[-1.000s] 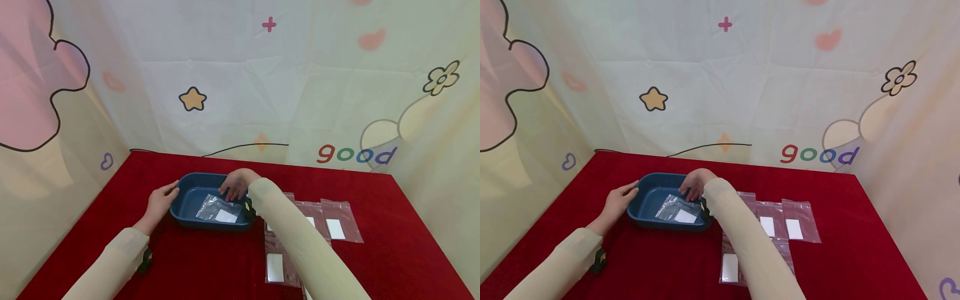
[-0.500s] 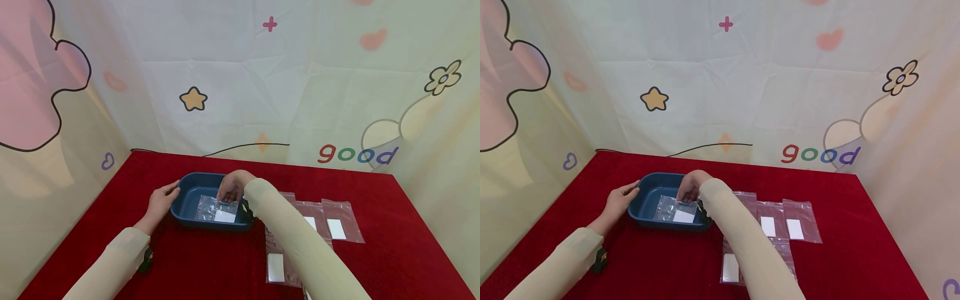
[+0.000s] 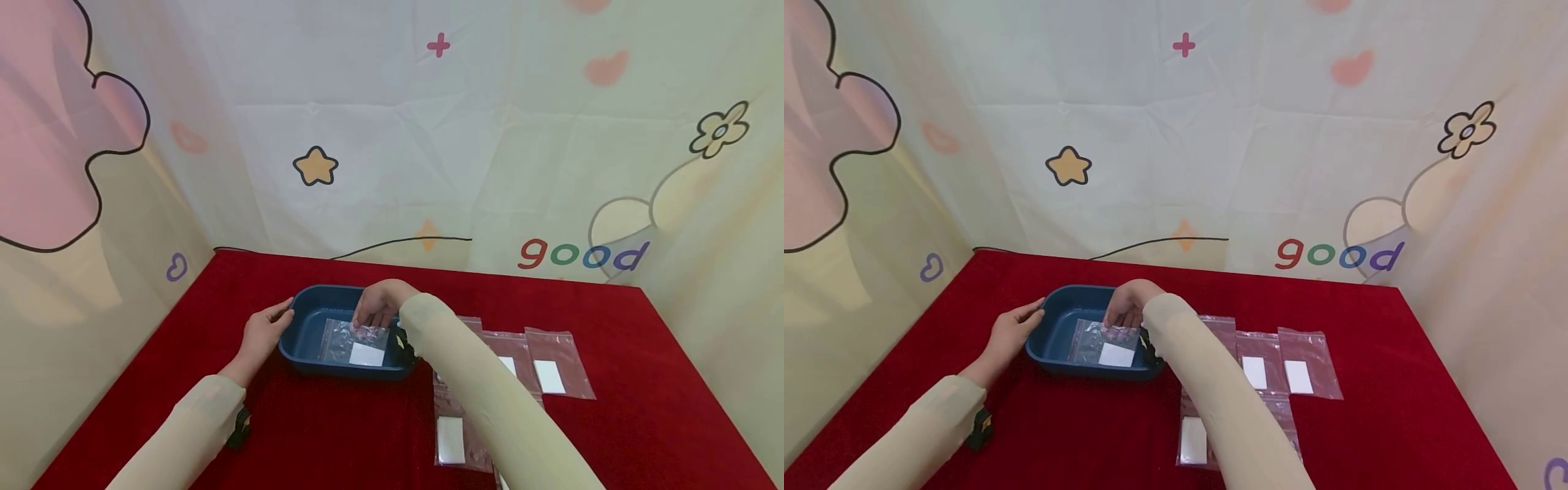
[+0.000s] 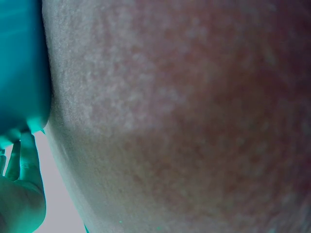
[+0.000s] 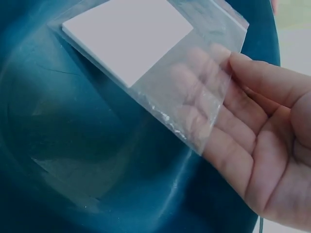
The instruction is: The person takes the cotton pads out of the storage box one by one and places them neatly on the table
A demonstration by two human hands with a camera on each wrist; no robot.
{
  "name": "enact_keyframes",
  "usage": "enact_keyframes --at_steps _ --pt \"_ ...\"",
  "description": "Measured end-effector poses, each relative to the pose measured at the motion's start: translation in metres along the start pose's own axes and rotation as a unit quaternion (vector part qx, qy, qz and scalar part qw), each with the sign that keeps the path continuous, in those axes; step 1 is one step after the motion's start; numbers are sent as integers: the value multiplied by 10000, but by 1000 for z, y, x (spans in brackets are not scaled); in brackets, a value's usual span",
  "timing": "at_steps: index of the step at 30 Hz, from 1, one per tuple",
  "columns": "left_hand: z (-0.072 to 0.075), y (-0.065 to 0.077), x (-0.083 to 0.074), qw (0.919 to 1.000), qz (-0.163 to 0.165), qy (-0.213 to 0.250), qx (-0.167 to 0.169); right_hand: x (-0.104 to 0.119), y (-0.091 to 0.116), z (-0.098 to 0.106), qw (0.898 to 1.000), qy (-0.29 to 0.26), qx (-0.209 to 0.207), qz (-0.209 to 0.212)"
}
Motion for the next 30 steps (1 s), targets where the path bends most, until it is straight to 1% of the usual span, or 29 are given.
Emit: enact_keyframes --at_steps 3,8,13,20,30 --pt "-1 0 2 10000 -15 34 -1 0 3 0 9999 76 -27 104" --pt "-3 0 4 10000 -12 33 11 2 8 3 9990 160 -136 397" --pt "-2 0 3 10000 -26 64 -32 4 13 7 9980 -14 -264 568" --pt "-1 0 3 9999 -67 74 -17 2 23 13 9967 -266 -389 660" --pt "0 2 -1 10000 -12 94 24 2 39 24 9925 -104 -650 1027"
Point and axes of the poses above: each hand's wrist, its own y-axis away from the middle knuckle, its own z-axis out of the back of the hand, x = y × z, the point moved 4 cm from there along -y, towards the middle knuckle, and after that the axes turned 2 degrees about x, right-handed, at the moved point
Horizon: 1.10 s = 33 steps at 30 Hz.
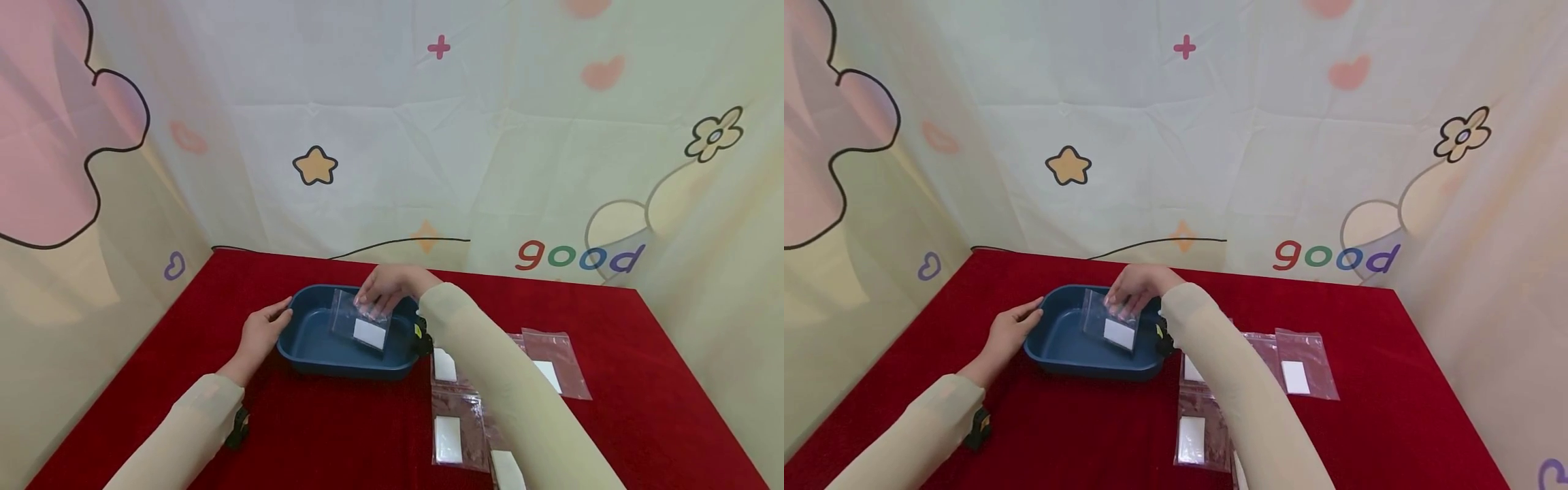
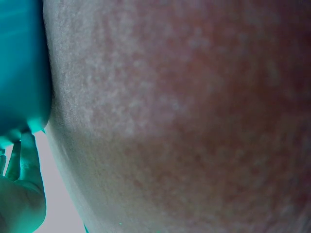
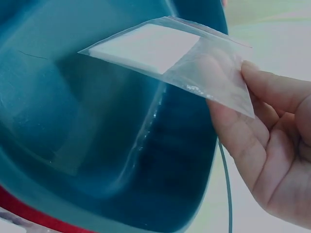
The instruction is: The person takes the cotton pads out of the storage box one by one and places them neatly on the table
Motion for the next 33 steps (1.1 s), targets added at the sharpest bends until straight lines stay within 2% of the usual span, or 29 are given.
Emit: enact_keyframes --at_steps 10,16,23,33 --pt "0 1 0 10000 54 10 -2 0 8 4 9999 -64 19 81" --pt "-1 2 -1 10000 48 -44 2 1 15 6 9996 -4 -47 295" --pt "0 1 -3 10000 24 -56 53 3 29 5 9987 117 -24 497" --pt "0 1 -1 9999 76 -73 48 3 51 3 9976 255 -212 614"
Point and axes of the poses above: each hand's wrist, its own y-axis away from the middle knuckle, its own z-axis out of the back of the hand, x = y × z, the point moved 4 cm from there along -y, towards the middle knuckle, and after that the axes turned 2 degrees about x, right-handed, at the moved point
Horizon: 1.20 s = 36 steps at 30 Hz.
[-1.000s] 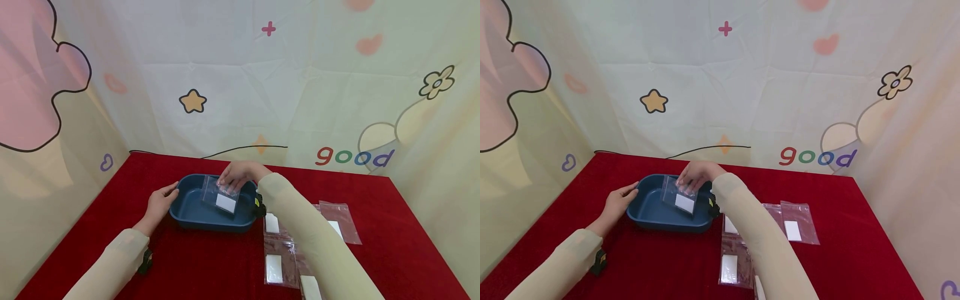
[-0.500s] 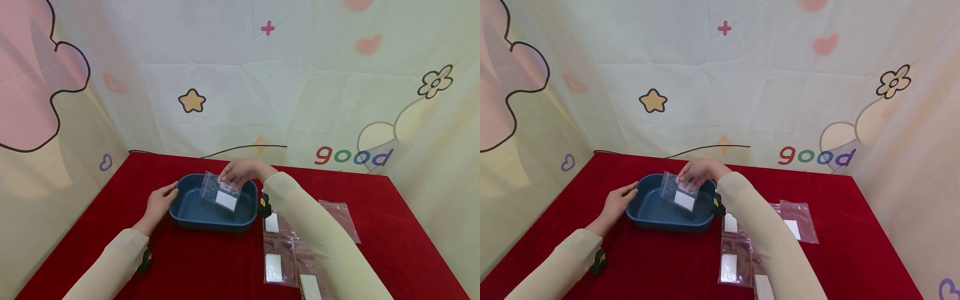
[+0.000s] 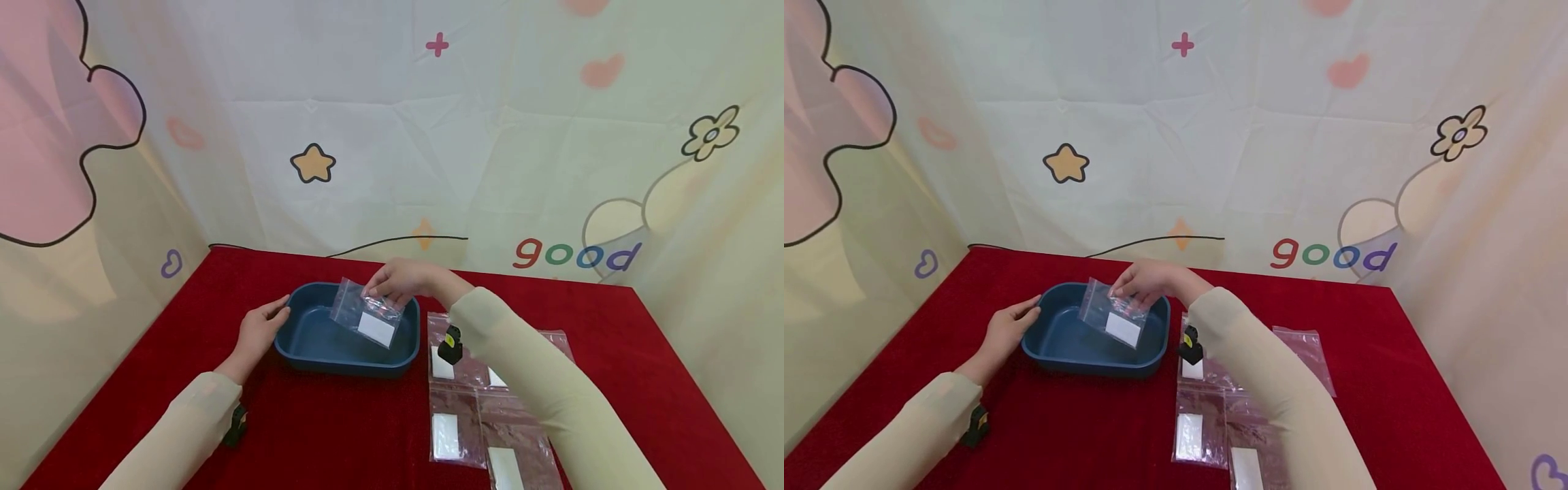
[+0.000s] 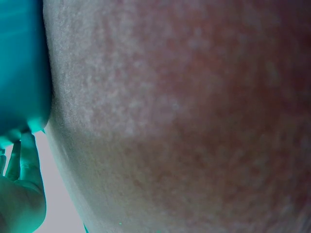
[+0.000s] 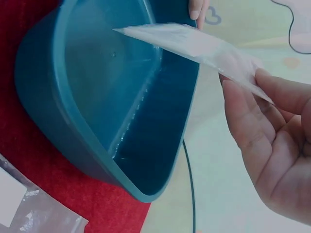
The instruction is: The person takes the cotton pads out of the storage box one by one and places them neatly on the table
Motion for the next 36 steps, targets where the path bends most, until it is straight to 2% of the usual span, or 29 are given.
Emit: enact_keyframes --at_steps 8,12,21,31,36 --pt "-1 0 0 10000 -1 -45 -60 -2 21 -3 9993 -54 -340 113" --pt "-1 0 2 10000 2 -76 -43 -5 30 -7 9979 -284 -553 175" --pt "0 0 3 10000 22 -33 -49 -11 49 -20 9910 -622 -1004 633" --pt "0 0 1 10000 22 7 -22 -31 71 -30 9836 -1052 -1057 1010" --pt "-1 0 0 10000 12 19 -24 -44 82 -34 9818 -1141 -1172 970"
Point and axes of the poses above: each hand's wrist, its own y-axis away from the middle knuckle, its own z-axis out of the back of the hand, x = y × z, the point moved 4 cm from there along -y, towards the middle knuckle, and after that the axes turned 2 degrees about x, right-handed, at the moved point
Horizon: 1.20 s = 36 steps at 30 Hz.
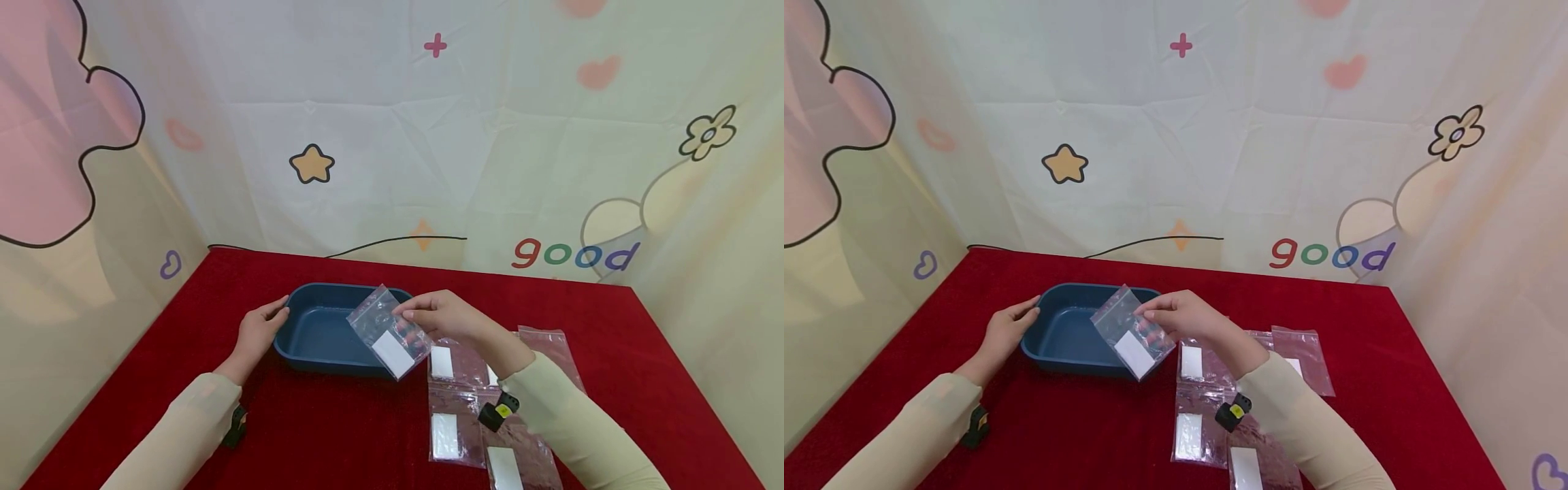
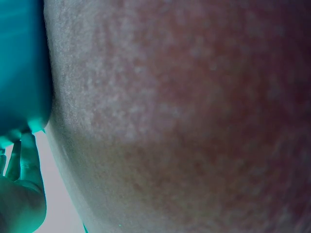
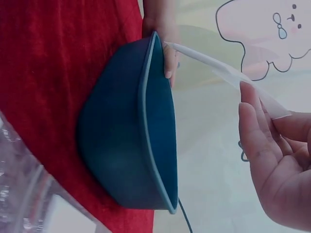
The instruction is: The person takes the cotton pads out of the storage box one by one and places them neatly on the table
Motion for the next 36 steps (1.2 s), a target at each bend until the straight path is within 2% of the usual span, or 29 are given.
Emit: enact_keyframes --at_steps 6,17,28,36 --pt "0 0 0 10000 13 4 4 -16 15 0 9999 -84 -82 -29" --pt "0 2 -1 10000 -7 -6 -31 -42 42 -1 9984 -507 -125 224" --pt "0 1 -1 10000 -35 -31 -25 -65 71 8 9972 -660 -345 6" --pt "0 1 1 10000 -84 27 4 -85 93 22 9951 -924 -302 -168"
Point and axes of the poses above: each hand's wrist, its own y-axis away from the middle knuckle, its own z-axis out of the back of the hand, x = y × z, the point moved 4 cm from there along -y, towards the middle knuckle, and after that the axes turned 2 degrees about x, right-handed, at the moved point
